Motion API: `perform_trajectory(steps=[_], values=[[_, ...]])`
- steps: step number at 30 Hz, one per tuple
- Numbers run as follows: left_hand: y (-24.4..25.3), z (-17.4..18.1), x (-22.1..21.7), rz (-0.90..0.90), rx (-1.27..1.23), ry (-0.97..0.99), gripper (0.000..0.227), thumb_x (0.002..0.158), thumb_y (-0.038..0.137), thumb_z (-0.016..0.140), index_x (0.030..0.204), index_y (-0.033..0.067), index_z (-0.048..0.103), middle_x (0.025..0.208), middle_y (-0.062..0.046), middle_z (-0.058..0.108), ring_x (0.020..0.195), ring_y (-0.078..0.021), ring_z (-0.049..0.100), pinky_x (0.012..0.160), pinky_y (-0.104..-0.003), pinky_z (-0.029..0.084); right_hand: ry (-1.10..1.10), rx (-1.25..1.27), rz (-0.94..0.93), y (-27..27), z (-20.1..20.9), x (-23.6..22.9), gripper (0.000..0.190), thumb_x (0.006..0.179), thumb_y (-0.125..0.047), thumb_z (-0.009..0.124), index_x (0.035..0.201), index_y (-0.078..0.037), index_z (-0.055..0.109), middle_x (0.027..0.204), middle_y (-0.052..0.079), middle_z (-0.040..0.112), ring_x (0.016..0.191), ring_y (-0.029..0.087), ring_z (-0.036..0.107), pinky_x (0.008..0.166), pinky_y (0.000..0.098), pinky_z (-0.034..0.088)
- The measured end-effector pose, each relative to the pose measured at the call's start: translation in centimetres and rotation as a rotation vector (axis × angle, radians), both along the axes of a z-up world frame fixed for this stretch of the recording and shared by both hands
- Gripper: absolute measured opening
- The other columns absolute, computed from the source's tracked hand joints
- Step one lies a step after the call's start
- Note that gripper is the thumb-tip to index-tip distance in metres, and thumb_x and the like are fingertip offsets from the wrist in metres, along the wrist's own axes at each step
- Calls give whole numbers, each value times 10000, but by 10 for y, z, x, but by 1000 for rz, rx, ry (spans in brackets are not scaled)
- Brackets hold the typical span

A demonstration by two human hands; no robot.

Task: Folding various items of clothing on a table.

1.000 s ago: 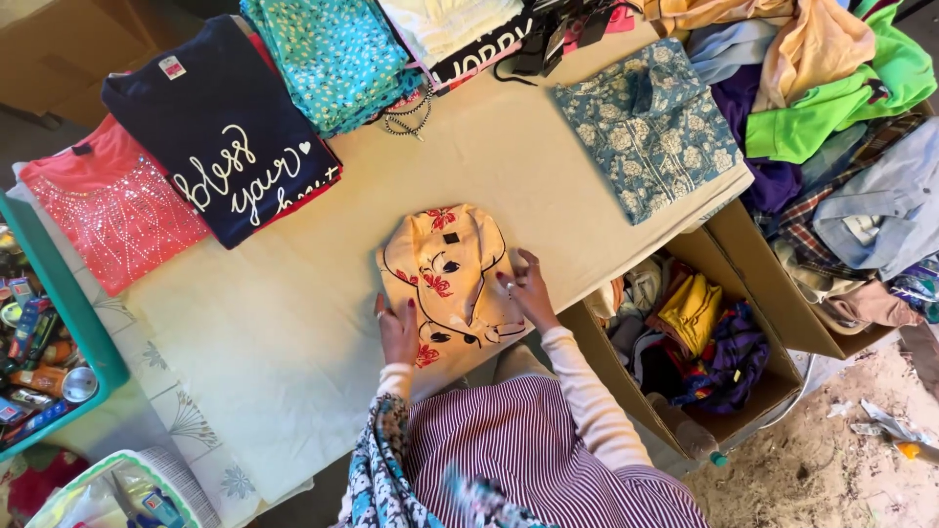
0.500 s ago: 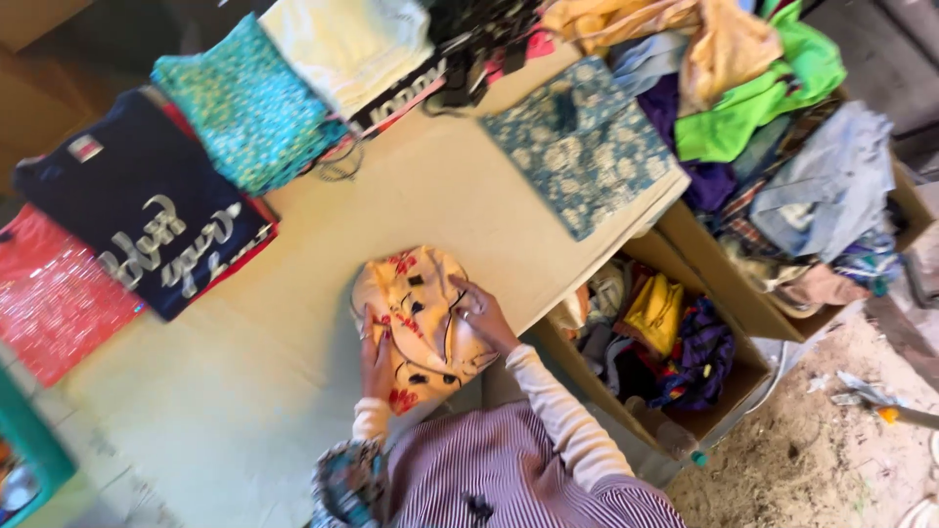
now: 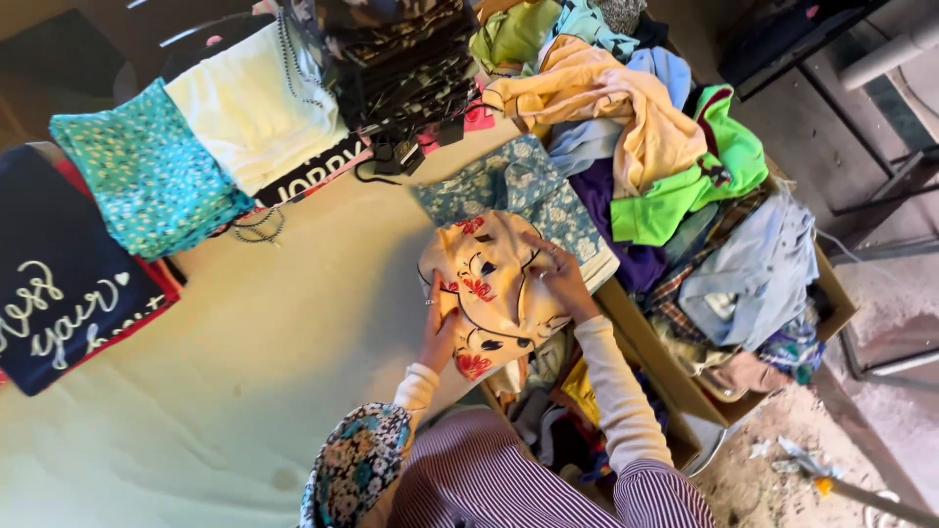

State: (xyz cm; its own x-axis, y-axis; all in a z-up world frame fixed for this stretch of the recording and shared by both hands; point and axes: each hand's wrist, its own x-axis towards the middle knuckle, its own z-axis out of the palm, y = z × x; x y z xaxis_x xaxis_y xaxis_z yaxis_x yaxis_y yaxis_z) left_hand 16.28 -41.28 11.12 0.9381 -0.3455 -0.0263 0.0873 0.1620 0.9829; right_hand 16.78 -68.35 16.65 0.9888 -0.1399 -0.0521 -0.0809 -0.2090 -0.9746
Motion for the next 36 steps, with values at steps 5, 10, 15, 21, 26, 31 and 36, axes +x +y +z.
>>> perform_trajectory(steps=[5, 10, 15, 21, 26, 31, 36], values=[[-55, -24, 32, 39, 55, -1, 812, 935, -115, 467, 1653, 83, 140, 1726, -131, 187, 1588, -235, 163, 1240, -313, 148, 102, 190, 65, -60, -29, 52, 697, 763, 182, 489, 1420, -21, 602, 1464, 56, 612, 1249, 130, 572, 1023, 268, 469], [-98, -21, 93, 59, 147, -70, 851, 925, -115, 486, 1659, 103, 113, 1713, -157, 211, 1588, -259, 185, 1243, -322, 170, 92, 110, 7, -99, -35, 112, 702, 785, 166, 491, 1443, -35, 629, 1390, 89, 663, 1161, 127, 623, 1003, 247, 492], [-116, 13, 128, 58, 118, -159, 848, 922, -103, 476, 1672, 113, 147, 1725, -143, 250, 1604, -275, 224, 1244, -326, 229, -72, 126, -77, -113, 6, 142, 740, 729, 161, 439, 1417, -35, 630, 1436, 37, 618, 1224, 92, 589, 962, 221, 488], [-123, -106, 92, 47, 94, 137, 961, 864, -86, 563, 1640, 173, 59, 1730, -113, 181, 1118, -183, 570, 852, -273, 489, 22, 45, 44, -145, -105, 130, 725, 720, 158, 457, 1394, -54, 620, 1401, 53, 627, 1152, 83, 604, 932, 215, 509], [-122, -60, 92, 38, 331, 211, 1007, 873, -57, 682, 1680, 180, 129, 1382, -254, 502, 757, -204, 438, 716, -285, 464, 122, -28, -87, -144, -134, 120, 663, 806, 140, 502, 1422, -43, 664, 1276, 73, 669, 959, 111, 591, 839, 233, 479], [-126, -51, 103, 166, 212, -80, 1017, 803, -156, 615, 1678, 149, 195, 1661, -159, 380, 944, -99, 527, 779, -279, 506, 45, 65, -125, -143, -117, 132, 628, 795, 127, 479, 1379, -44, 635, 1268, 39, 681, 1020, 87, 659, 922, 205, 512], [-118, -82, 99, 136, 257, -245, 1030, 789, -179, 667, 1672, 63, 195, 1671, -211, 340, 1373, -225, 464, 1022, -324, 460, 36, 52, -134, -138, -130, 130, 608, 812, 152, 465, 1365, -29, 642, 1310, 56, 667, 983, 125, 664, 897, 247, 535]])
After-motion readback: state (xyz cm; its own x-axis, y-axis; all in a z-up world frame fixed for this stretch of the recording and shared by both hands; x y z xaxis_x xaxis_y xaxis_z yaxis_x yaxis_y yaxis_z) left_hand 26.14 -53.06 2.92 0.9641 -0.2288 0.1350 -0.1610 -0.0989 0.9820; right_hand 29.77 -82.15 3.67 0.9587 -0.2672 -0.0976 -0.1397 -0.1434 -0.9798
